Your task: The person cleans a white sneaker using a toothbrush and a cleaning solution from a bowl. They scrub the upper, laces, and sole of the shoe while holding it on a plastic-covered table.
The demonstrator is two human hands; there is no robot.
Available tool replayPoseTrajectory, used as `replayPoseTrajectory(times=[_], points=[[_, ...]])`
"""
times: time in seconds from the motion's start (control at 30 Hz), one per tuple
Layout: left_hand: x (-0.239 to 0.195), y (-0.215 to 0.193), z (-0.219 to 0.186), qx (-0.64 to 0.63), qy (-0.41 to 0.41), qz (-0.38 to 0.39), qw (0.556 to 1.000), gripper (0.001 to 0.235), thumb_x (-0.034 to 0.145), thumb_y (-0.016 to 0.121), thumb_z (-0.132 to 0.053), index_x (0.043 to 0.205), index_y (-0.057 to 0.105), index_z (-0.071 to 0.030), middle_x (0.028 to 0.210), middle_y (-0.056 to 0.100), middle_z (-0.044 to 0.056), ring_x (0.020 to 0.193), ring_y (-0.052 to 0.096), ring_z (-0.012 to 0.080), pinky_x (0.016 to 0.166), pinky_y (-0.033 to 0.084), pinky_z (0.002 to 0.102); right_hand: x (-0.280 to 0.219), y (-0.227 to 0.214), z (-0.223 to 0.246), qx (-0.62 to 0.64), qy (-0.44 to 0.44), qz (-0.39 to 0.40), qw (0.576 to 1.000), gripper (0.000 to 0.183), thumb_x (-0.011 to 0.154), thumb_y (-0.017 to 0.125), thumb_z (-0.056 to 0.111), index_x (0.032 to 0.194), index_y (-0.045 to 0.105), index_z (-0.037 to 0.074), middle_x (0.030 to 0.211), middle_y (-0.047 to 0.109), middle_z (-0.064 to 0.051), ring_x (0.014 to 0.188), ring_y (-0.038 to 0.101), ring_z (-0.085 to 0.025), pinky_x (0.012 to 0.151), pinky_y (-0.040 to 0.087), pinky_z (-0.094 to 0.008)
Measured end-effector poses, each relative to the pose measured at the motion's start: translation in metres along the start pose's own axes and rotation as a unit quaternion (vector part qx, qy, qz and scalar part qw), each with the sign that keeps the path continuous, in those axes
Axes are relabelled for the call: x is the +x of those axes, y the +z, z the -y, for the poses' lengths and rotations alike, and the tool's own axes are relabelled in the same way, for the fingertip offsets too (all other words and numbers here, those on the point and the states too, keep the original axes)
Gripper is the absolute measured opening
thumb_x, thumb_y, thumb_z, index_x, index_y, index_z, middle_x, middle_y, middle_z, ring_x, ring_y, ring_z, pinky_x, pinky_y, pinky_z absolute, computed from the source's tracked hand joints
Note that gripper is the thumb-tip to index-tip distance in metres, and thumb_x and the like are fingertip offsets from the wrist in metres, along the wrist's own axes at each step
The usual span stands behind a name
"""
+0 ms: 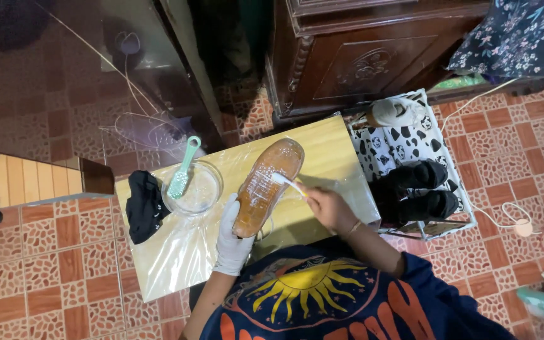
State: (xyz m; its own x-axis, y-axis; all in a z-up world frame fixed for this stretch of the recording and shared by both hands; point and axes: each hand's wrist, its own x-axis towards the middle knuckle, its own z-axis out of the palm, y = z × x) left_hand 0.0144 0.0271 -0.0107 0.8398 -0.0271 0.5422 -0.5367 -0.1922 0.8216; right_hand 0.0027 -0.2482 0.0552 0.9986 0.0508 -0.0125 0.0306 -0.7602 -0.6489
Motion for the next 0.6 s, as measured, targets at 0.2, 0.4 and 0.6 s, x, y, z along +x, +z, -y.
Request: replayPoseTrajectory(times=[0.2,0.4,0.6], points=[[0.005,-0.001,0.002,-0.01,0.017,-0.004,1.0,0.076,0.077,0.081,-0.007,0.144,0.048,0.008,0.149,0.048,0.03,0.133,0.053,0.0415,0.111,0.044,0.049,0.053,-0.01,-0.019,-0.019,0.074,-0.005,0.997,0.044,0.102,0.053,0.022,0.145,0.058,0.025,0.116,0.073,-0.021,0.108,0.068,-0.041,0.095,0.056,-0.053],[0.007,0.001,0.006,-0.067,0.011,-0.023,0.997,0.079,0.077,0.081,-0.008,0.145,0.046,0.009,0.149,0.047,0.031,0.134,0.051,0.0428,0.112,0.043,0.051,0.076,-0.05,0.054,-0.063,0.099,0.184,0.976,0.051,0.099,0.053,0.029,0.149,0.045,0.034,0.12,0.072,-0.019,0.113,0.068,-0.04,0.098,0.056,-0.052],[0.015,-0.011,-0.016,-0.008,-0.022,0.008,1.0,0.08,0.075,0.084,-0.007,0.146,0.048,0.005,0.149,0.048,0.027,0.135,0.052,0.0382,0.114,0.044,0.045,0.135,0.0,0.123,-0.19,-0.19,0.301,0.915,0.054,0.092,0.057,0.004,0.142,0.046,0.019,0.113,0.07,-0.024,0.1,0.071,-0.045,0.081,0.062,-0.052]])
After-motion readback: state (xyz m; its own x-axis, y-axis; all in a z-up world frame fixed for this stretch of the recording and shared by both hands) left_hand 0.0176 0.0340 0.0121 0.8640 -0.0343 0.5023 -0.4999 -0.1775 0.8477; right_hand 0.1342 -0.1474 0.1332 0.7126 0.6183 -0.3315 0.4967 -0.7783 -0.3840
